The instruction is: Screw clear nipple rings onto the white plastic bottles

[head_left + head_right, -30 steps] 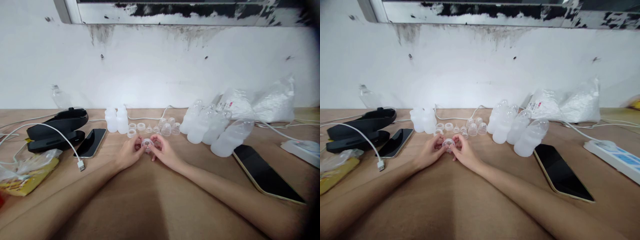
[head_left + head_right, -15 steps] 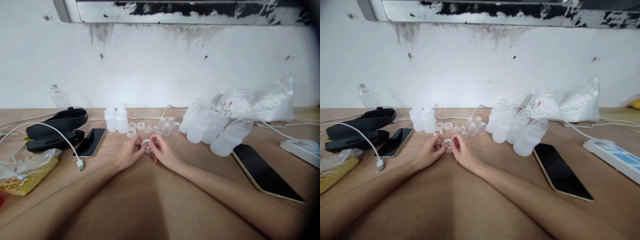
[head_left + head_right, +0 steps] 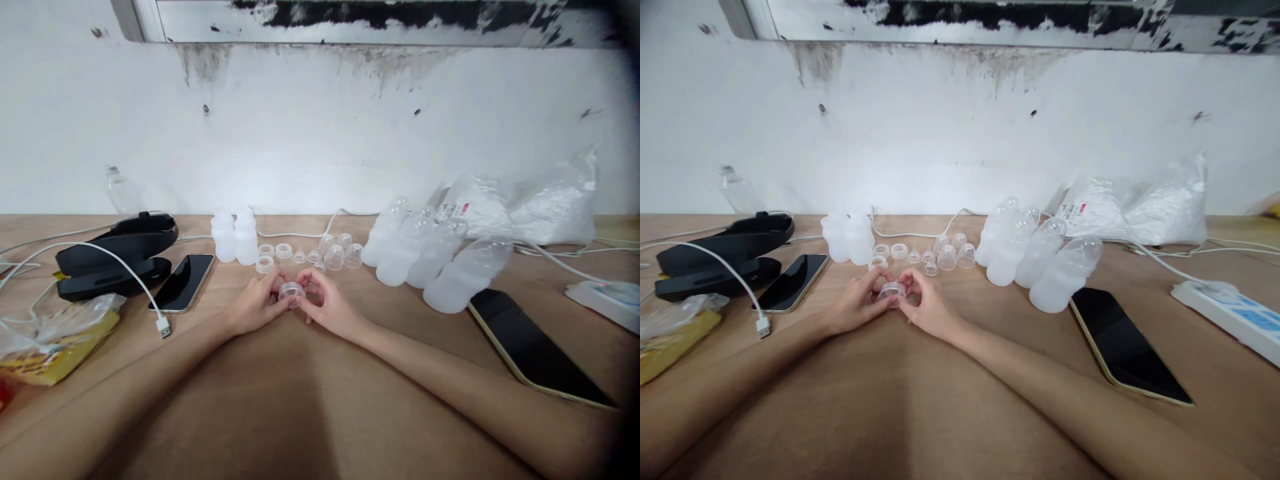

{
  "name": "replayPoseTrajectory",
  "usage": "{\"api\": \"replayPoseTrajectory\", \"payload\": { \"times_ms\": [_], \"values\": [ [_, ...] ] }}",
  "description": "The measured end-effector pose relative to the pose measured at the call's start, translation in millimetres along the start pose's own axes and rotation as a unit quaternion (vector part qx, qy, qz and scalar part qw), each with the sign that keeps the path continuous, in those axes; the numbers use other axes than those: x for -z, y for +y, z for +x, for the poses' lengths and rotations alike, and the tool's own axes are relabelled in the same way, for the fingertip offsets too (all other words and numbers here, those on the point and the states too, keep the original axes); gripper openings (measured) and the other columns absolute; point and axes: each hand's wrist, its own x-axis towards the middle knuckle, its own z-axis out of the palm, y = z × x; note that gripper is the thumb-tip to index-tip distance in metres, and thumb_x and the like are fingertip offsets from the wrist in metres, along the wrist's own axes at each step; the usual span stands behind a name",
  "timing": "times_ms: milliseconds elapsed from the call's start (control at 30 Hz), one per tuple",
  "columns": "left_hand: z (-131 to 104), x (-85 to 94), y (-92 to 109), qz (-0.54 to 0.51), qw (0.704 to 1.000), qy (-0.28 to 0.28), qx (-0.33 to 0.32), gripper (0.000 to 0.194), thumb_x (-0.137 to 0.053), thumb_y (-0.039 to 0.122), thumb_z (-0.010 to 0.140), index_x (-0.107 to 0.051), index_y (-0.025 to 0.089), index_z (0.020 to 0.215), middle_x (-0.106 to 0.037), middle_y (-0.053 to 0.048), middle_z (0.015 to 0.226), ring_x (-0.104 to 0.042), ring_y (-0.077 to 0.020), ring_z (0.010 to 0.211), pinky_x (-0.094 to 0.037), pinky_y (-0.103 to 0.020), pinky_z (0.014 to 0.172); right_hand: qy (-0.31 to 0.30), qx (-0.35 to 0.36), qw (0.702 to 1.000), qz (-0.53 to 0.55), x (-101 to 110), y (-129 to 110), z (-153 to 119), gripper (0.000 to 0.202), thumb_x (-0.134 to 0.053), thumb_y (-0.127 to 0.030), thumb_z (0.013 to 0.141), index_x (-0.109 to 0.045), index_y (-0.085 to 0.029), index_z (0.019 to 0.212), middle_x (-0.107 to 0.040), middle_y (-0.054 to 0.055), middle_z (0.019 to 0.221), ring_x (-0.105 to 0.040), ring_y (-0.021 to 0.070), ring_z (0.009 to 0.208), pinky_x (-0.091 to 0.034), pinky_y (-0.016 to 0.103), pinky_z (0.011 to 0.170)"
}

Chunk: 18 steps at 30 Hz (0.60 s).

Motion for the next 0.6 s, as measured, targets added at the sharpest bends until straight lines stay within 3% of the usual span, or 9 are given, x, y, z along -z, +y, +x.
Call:
{"api": "replayPoseTrajectory", "payload": {
  "times_ms": [267, 467, 600],
  "values": [
    [2.5, 2.3, 5.4, 0.011, 0.999, -0.037, -0.011, 0.02, -0.049, 0.03, 0.078, -0.043, 0.019, 0.094, -0.056, 0.003, 0.066, -0.048, -0.0095, 0.055, -0.035, -0.02, 0.051, 0.02, -0.029, 0.999, 0.006, -2.2, -1.4, -0.3, 0.013, -0.048, -0.024, 0.075, -0.04, -0.018, 0.083, -0.046, 0.0, 0.077, -0.048, 0.0065, 0.059, -0.047, 0.016, 0.039],
    [2.7, 5.0, 8.7, 0.041, 0.999, -0.021, -0.005, 0.008, -0.047, 0.021, 0.077, -0.043, 0.018, 0.083, -0.05, 0.005, 0.06, -0.045, -0.0084, 0.051, -0.031, -0.019, 0.047, -0.004, -0.013, 1.0, -0.024, -0.7, -3.1, -0.3, 0.019, -0.051, -0.023, 0.072, -0.043, -0.018, 0.088, -0.051, 0.003, 0.089, -0.052, 0.0085, 0.069, -0.047, 0.016, 0.046],
    [5.1, -0.6, 7.6, 0.059, 0.998, -0.002, -0.004, 0.003, -0.046, 0.019, 0.076, -0.042, 0.018, 0.076, -0.05, 0.004, 0.06, -0.045, -0.0093, 0.052, -0.031, -0.02, 0.048, 0.014, -0.027, 0.999, -0.03, -2.7, -0.2, 1.2, 0.017, -0.052, -0.021, 0.069, -0.043, -0.017, 0.083, -0.052, 0.002, 0.081, -0.05, 0.0075, 0.064, -0.045, 0.017, 0.046]
  ]
}}
